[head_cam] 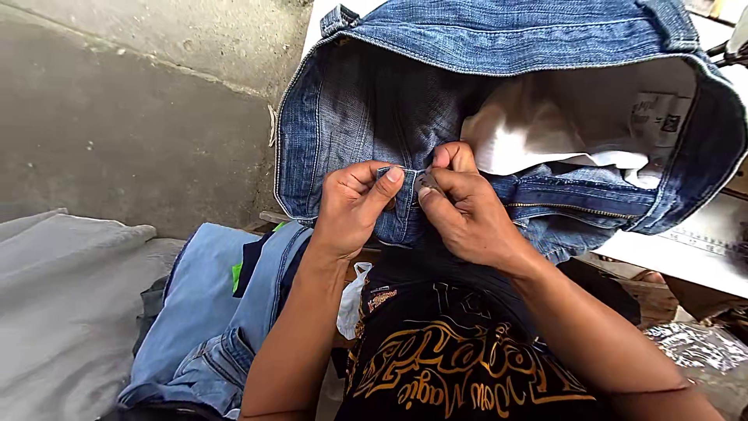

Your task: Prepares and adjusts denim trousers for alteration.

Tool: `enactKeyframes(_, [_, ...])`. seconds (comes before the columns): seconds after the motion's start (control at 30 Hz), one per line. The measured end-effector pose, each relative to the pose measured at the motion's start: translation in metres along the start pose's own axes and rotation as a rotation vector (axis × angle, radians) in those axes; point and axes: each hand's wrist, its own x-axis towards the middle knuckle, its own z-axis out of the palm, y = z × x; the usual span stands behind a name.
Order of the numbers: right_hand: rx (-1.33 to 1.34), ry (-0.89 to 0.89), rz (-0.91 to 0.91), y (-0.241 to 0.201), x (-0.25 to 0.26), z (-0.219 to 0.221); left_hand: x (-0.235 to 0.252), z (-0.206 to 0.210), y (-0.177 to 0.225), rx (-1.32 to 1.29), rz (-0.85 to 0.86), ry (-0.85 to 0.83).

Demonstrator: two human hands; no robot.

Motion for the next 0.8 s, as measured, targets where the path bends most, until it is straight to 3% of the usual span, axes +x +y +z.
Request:
enactKeyframes(0.3, [-0.024,-0.002,0.019,-0.003,-0.002,0.004,0.001,0.000,0.001,-0.013,-0.020,0.001])
enactKeyframes(0.6, [-0.080,-0.174,-0.028,0.001,0.000,-0.003,0.001,0.004,0.000,-0.053,-0.063,0.060])
enactKeyframes(0.67, [-0.025,-0.111,-0.006,0.002,0.000,-0.004,0.001,0.002,0.002,-0.017,-0.061,0.041])
enactKeyframes(0.8, [0.157,0.129,-0.009,0.000,-0.001,-0.004,-0.012,-0.002,0.026,0.300,-0.088,0.006])
